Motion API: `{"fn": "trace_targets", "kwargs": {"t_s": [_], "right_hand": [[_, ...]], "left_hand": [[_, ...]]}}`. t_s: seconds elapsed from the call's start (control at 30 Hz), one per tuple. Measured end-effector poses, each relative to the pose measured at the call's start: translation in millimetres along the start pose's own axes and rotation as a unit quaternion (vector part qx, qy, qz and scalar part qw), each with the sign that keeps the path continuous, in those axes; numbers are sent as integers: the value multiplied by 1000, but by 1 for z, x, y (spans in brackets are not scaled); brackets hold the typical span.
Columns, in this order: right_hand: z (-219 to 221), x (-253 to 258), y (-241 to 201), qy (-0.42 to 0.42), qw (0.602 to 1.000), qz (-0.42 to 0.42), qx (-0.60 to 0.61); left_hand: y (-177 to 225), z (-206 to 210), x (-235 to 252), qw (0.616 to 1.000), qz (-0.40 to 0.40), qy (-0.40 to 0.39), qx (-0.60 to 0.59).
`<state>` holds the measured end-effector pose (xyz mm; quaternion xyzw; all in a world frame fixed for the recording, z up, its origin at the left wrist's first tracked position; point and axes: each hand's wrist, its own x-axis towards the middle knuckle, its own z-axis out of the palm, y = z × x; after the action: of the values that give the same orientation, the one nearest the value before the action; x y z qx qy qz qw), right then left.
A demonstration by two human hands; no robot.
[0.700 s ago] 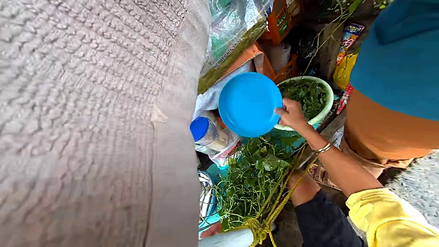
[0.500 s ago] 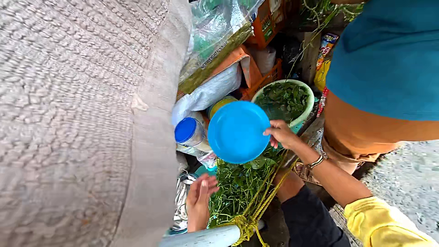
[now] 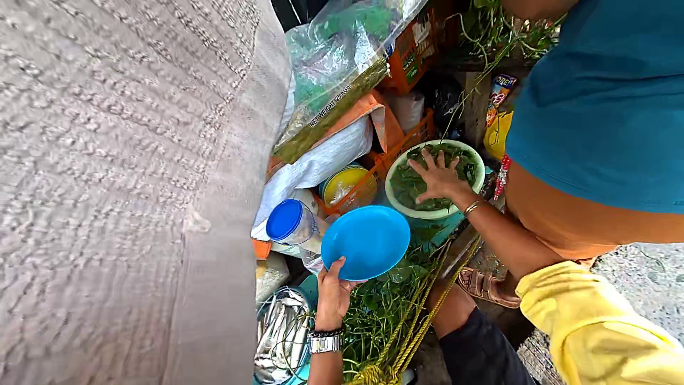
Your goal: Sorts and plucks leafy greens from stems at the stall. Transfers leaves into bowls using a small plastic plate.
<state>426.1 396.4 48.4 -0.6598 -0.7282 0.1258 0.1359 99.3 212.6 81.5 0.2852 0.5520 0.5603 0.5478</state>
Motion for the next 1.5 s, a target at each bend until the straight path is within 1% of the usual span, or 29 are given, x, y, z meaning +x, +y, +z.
{"fn": "trace_targets", "kwargs": {"t_s": [0.1, 0.17, 0.23, 0.47, 0.73, 0.83, 0.9, 1.0, 1.1, 1.2, 1.27, 1.4, 1.5], "right_hand": [[20, 25, 0, -52, 997, -18, -60], [27, 36, 2, -76, 994, -8, -72], [29, 43, 6, -81, 994, 6, -69], [10, 50, 17, -54, 998, 19, -24], [-16, 57, 43, 34, 998, 8, 52], [-28, 60, 45, 59, 994, 10, 89], [-35, 61, 43, 78, 991, -4, 106], [-47, 57, 34, 91, 989, -26, 114], [-58, 50, 21, 98, 989, -51, 95], [-66, 37, 3, 85, 991, -75, 73], [-65, 26, -11, 84, 989, -109, 60], [-44, 3, -50, 55, 981, -182, 40], [-8, -11, -71, 11, 974, -225, 18]], "left_hand": [[4, 14, 10, 1000, 0, -13, 10], [6, 22, 17, 1000, 0, -23, 14], [6, 29, 24, 999, -2, -27, 22], [-3, 46, 48, 998, -18, -51, 33], [-20, 71, 66, 995, -43, -86, 40], [-26, 80, 71, 992, -50, -106, 37], [-30, 86, 74, 992, -53, -114, 33], [-36, 92, 77, 991, -56, -120, 31], [-42, 98, 83, 991, -63, -115, 29], [-48, 99, 88, 991, -72, -115, 19], [-52, 97, 90, 990, -75, -117, 7], [-57, 93, 92, 989, -91, -117, -18], [-59, 93, 92, 987, -104, -117, -33]]}}
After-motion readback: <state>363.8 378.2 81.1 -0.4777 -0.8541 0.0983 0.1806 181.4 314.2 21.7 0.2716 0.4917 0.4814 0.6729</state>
